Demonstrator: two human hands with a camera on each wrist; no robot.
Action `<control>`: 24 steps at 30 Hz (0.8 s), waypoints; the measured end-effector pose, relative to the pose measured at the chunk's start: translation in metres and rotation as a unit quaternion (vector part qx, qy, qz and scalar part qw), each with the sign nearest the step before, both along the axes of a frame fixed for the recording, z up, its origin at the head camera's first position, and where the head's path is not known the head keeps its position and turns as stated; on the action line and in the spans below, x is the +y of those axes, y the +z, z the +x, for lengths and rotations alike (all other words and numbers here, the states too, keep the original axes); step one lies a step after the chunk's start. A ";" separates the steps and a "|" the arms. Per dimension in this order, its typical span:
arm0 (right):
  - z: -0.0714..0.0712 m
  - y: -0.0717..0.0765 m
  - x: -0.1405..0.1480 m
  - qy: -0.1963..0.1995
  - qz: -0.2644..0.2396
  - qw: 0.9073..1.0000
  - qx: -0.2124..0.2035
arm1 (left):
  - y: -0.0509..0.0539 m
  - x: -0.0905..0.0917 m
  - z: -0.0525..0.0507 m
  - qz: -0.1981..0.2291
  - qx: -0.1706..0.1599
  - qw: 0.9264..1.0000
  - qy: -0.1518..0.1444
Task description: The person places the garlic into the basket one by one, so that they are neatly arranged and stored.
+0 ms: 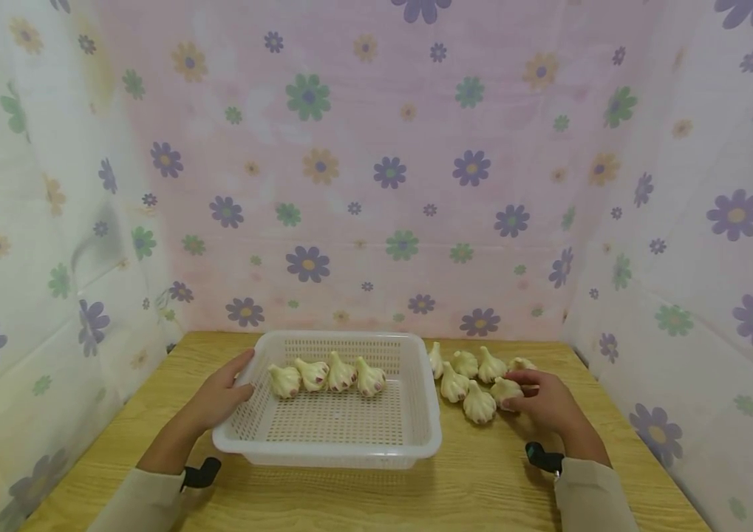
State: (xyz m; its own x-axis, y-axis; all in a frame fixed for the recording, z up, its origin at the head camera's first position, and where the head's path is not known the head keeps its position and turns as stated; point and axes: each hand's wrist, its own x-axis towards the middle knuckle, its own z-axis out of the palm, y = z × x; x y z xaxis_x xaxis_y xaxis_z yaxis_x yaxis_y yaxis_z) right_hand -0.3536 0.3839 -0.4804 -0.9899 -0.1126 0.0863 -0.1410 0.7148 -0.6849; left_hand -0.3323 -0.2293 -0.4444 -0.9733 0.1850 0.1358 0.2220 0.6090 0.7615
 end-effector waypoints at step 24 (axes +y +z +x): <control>0.009 0.026 -0.006 0.009 -0.003 0.999 0.048 | 0.000 0.001 0.002 0.012 0.005 1.000 -0.002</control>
